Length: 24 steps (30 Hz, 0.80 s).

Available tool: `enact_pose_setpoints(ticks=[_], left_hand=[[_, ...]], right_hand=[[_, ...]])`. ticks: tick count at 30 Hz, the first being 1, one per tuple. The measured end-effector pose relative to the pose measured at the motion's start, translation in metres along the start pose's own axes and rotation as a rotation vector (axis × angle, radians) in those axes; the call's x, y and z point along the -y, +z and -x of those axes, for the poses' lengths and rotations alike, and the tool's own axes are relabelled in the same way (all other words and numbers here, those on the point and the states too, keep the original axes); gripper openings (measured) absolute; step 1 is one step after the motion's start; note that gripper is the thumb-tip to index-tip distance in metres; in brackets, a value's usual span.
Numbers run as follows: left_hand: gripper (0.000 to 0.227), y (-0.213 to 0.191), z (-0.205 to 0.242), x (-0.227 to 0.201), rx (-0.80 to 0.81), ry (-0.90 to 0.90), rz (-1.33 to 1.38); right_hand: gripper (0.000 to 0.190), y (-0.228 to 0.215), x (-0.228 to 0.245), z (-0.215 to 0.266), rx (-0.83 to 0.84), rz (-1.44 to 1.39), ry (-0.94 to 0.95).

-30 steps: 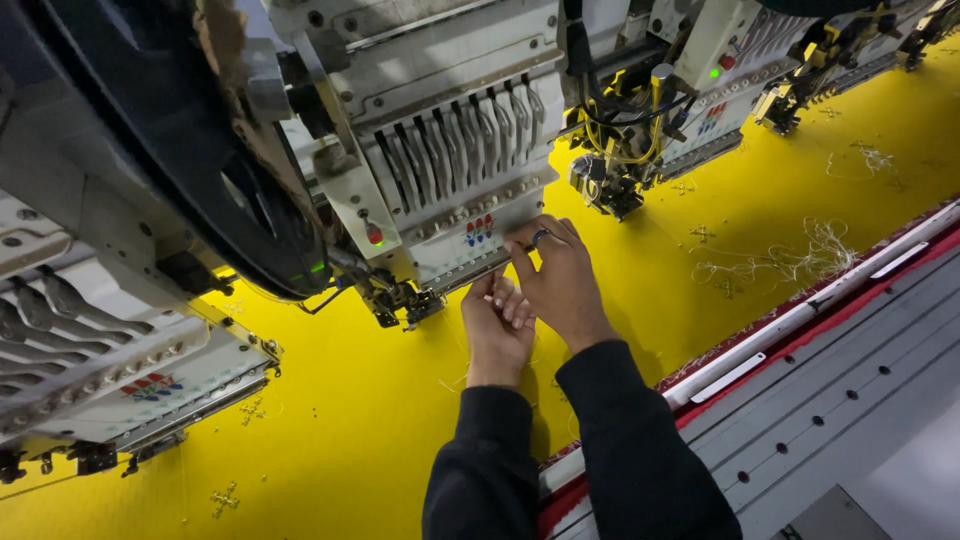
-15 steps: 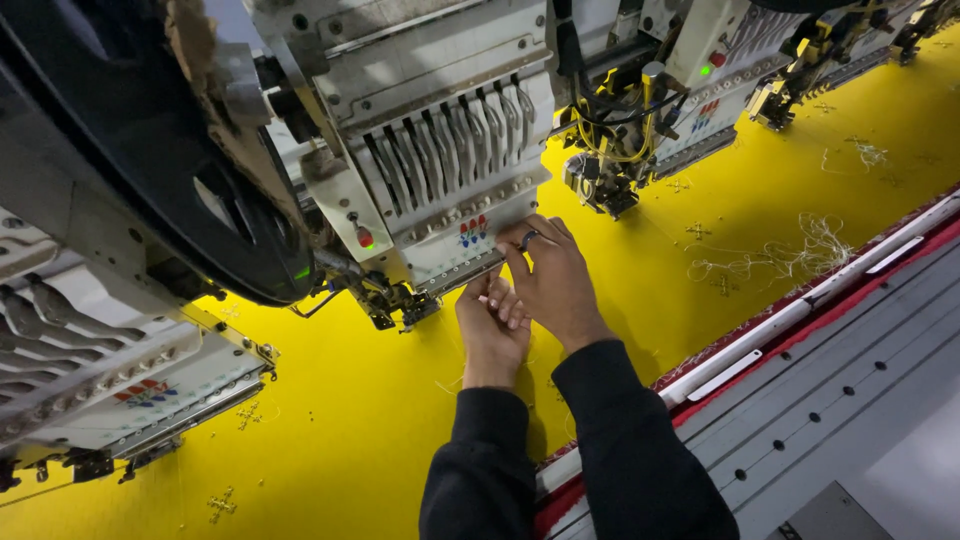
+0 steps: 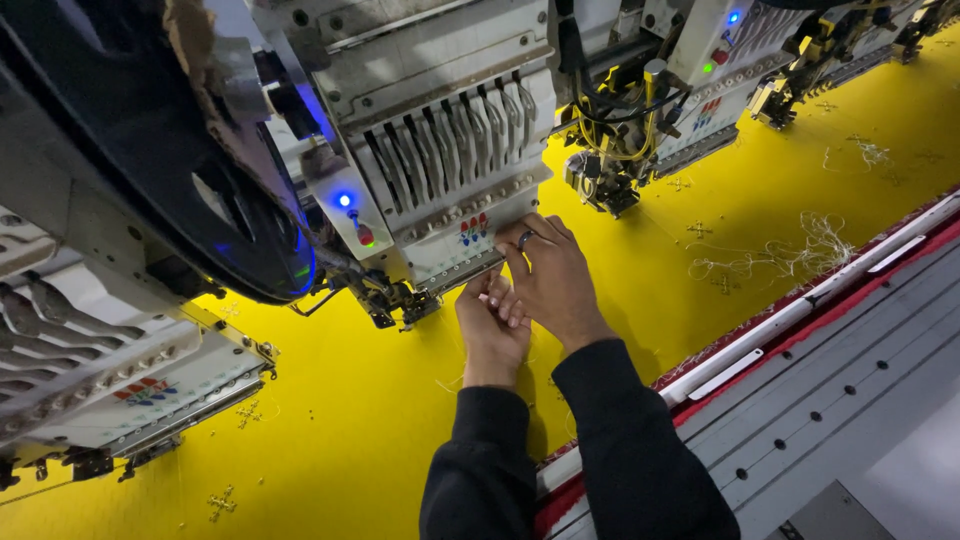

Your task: The person threads a multi-head industrial sewing machine by hand. They guide white thread through the tension discs and needle guides on each head, then pull the thread through the eye of the needle to complete the setup.

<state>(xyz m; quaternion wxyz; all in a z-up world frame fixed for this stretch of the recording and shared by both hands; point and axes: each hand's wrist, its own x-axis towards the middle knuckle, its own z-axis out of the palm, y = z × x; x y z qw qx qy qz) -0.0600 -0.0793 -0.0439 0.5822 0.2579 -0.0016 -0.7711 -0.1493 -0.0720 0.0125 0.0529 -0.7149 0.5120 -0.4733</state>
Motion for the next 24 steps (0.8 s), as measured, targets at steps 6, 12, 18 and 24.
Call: enact_pose_setpoints(ticks=[6, 12, 18, 24], left_hand=[[0.015, 0.005, 0.007, -0.002, -0.002, 0.008, -0.028], [0.015, 0.005, 0.005, -0.002, 0.012, 0.008, -0.035], [0.019, 0.005, 0.007, -0.001, -0.012, 0.008, -0.049], [0.023, 0.004, 0.004, 0.000, -0.021, 0.016, -0.051]], right_hand=[[0.012, -0.001, 0.001, 0.001, -0.004, 0.053, 0.014], [0.011, 0.002, -0.001, 0.000, 0.015, 0.075, 0.010], [0.015, 0.003, -0.007, 0.000, -0.007, 0.008, 0.023], [0.014, -0.002, -0.001, 0.002, 0.010, 0.013, 0.020]])
